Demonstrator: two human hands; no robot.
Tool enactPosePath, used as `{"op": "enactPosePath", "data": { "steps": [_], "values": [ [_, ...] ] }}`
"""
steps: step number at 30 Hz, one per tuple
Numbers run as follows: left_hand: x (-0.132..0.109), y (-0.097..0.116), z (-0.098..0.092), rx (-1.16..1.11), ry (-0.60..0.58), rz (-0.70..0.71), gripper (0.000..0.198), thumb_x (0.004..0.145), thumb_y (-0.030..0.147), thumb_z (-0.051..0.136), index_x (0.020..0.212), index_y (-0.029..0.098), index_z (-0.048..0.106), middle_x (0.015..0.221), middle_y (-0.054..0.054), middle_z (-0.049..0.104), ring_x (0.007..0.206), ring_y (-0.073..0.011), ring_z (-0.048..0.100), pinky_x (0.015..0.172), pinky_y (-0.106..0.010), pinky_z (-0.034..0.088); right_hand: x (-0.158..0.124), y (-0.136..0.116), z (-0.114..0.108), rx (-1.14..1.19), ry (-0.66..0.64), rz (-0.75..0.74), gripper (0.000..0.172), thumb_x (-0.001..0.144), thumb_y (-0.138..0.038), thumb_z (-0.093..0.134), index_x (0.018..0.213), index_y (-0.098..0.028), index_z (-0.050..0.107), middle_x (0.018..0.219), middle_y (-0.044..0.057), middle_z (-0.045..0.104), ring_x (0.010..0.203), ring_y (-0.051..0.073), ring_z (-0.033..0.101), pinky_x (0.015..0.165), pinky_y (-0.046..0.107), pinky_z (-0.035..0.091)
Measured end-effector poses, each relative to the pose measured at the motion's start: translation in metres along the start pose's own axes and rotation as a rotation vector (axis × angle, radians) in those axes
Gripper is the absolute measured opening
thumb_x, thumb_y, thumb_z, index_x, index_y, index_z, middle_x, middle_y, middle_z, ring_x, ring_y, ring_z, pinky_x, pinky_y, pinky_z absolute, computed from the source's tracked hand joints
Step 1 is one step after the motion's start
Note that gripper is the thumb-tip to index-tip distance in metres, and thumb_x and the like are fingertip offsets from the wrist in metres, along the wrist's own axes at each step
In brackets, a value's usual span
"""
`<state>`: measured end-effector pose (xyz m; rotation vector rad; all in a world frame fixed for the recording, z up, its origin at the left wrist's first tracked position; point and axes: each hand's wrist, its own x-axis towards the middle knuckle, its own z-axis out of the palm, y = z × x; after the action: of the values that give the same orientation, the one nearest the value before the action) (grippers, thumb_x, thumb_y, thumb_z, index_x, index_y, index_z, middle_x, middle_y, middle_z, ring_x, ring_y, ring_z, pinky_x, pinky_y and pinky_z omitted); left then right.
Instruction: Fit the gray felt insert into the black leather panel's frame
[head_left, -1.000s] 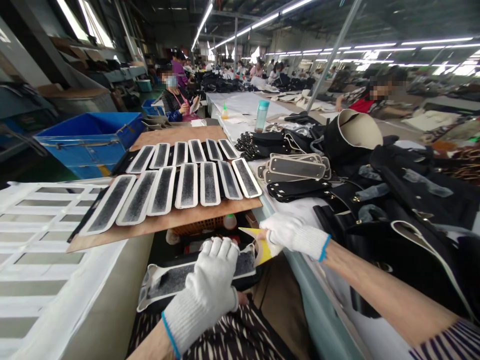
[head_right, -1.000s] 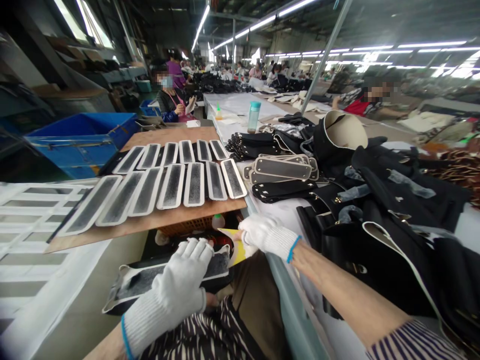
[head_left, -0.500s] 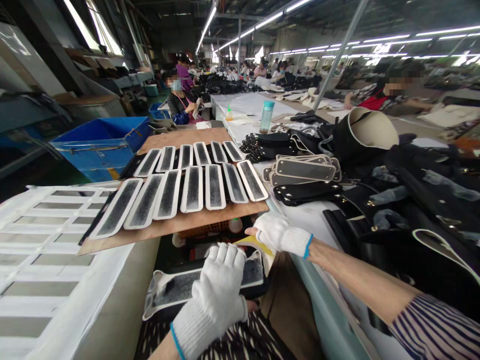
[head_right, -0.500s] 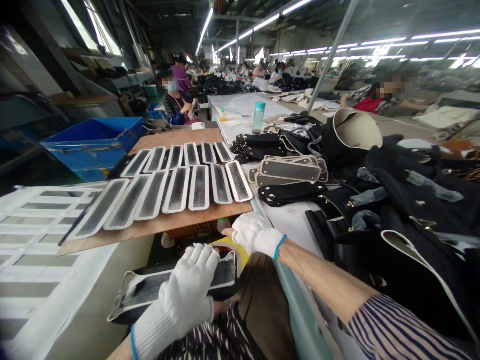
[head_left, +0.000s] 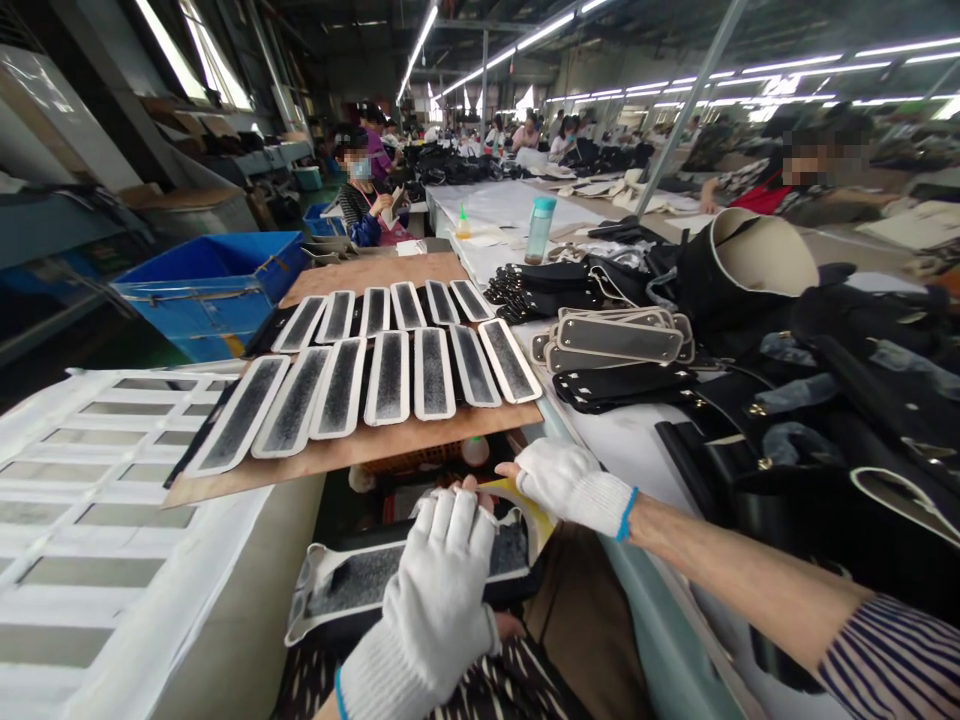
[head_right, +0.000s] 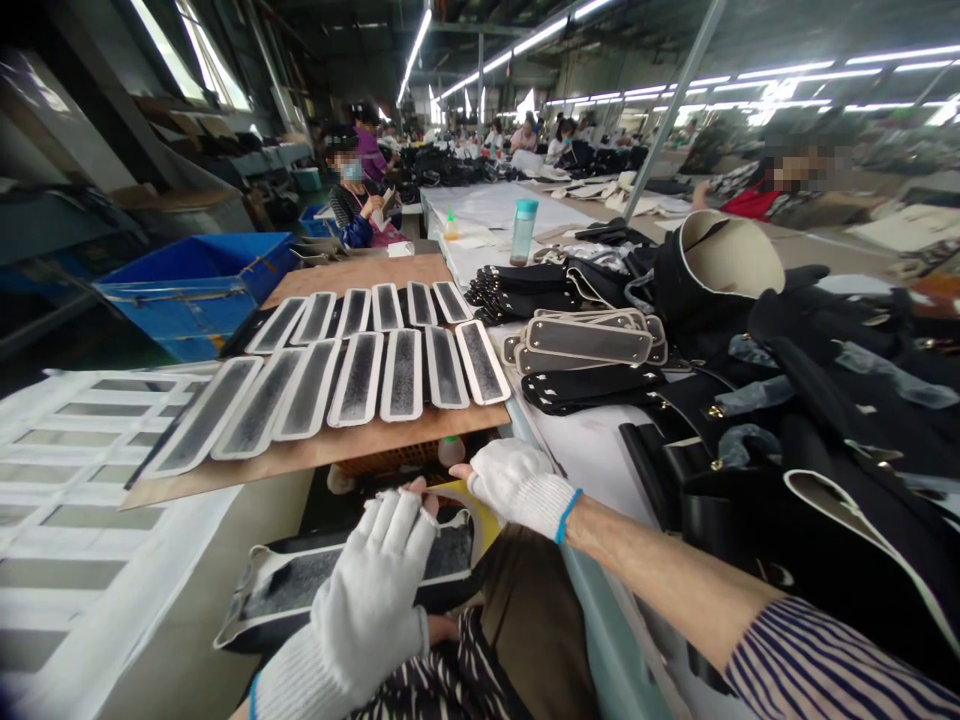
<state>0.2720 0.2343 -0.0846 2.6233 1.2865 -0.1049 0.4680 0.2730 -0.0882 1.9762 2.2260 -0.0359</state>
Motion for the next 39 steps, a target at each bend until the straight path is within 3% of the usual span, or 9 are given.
{"op": "enactPosePath", "data": {
  "steps": [3, 6, 13, 23, 32, 39],
  "values": [
    [0.005, 0.000, -0.006, 0.026, -0.113, -0.017, 0.129, 0.052, 0.063, 0.083, 0.153, 0.003, 0.030, 0.163, -0.025, 0.017, 0.152, -0.0402, 0.015, 0.126, -0.054, 0.011, 0.002, -0.001, -0.004, 0.003, -0.003, -0.020, 0.063, 0.100, -0.058, 0.035, 0.081, -0.016, 0.077, 0.075, 0.014, 0.074, 0.073, 0.026, 0.071, 0.060, 0.032, 0.042],
    [0.010, 0.003, -0.014, -0.005, -0.240, -0.045, 0.132, 0.048, 0.059, 0.086, 0.152, 0.001, 0.031, 0.163, -0.025, 0.020, 0.151, -0.0382, 0.020, 0.126, -0.050, 0.013, 0.005, -0.002, -0.007, -0.004, -0.004, -0.049, 0.060, 0.100, -0.056, 0.037, 0.081, -0.016, 0.077, 0.078, 0.014, 0.075, 0.077, 0.027, 0.071, 0.061, 0.032, 0.042],
    [0.005, 0.006, -0.015, -0.074, -0.207, -0.075, 0.115, 0.057, 0.051, 0.086, 0.150, 0.005, 0.038, 0.158, -0.020, 0.036, 0.147, -0.0387, 0.030, 0.126, -0.050, 0.017, 0.005, -0.006, -0.010, -0.009, 0.018, -0.048, 0.060, 0.099, -0.058, 0.037, 0.078, -0.017, 0.075, 0.076, 0.013, 0.074, 0.076, 0.030, 0.071, 0.059, 0.034, 0.040],
    [0.000, 0.000, 0.006, -0.110, -0.056, -0.032, 0.092, 0.062, 0.046, 0.083, 0.139, 0.005, 0.053, 0.145, -0.022, 0.051, 0.137, -0.0408, 0.043, 0.123, -0.054, 0.026, 0.013, -0.007, -0.010, -0.028, 0.006, -0.145, 0.062, 0.099, -0.059, 0.037, 0.082, -0.013, 0.077, 0.080, 0.016, 0.075, 0.079, 0.032, 0.071, 0.063, 0.035, 0.043],
    [-0.002, 0.003, 0.010, -0.130, -0.105, -0.024, 0.085, 0.065, 0.048, 0.080, 0.136, 0.009, 0.057, 0.147, -0.019, 0.051, 0.139, -0.0378, 0.043, 0.124, -0.050, 0.025, 0.023, -0.006, -0.007, -0.014, -0.074, -0.276, 0.077, 0.096, -0.070, 0.027, 0.084, -0.014, 0.079, 0.082, 0.016, 0.076, 0.080, 0.030, 0.072, 0.067, 0.035, 0.043],
    [0.001, 0.000, 0.005, -0.148, -0.165, 0.013, 0.084, 0.070, 0.052, 0.077, 0.139, 0.008, 0.055, 0.152, -0.019, 0.046, 0.143, -0.0378, 0.038, 0.125, -0.051, 0.021, 0.007, -0.005, -0.004, -0.065, -0.038, -0.203, 0.075, 0.099, -0.064, 0.026, 0.080, -0.013, 0.077, 0.075, 0.018, 0.073, 0.073, 0.033, 0.070, 0.059, 0.035, 0.041]
  ]
}}
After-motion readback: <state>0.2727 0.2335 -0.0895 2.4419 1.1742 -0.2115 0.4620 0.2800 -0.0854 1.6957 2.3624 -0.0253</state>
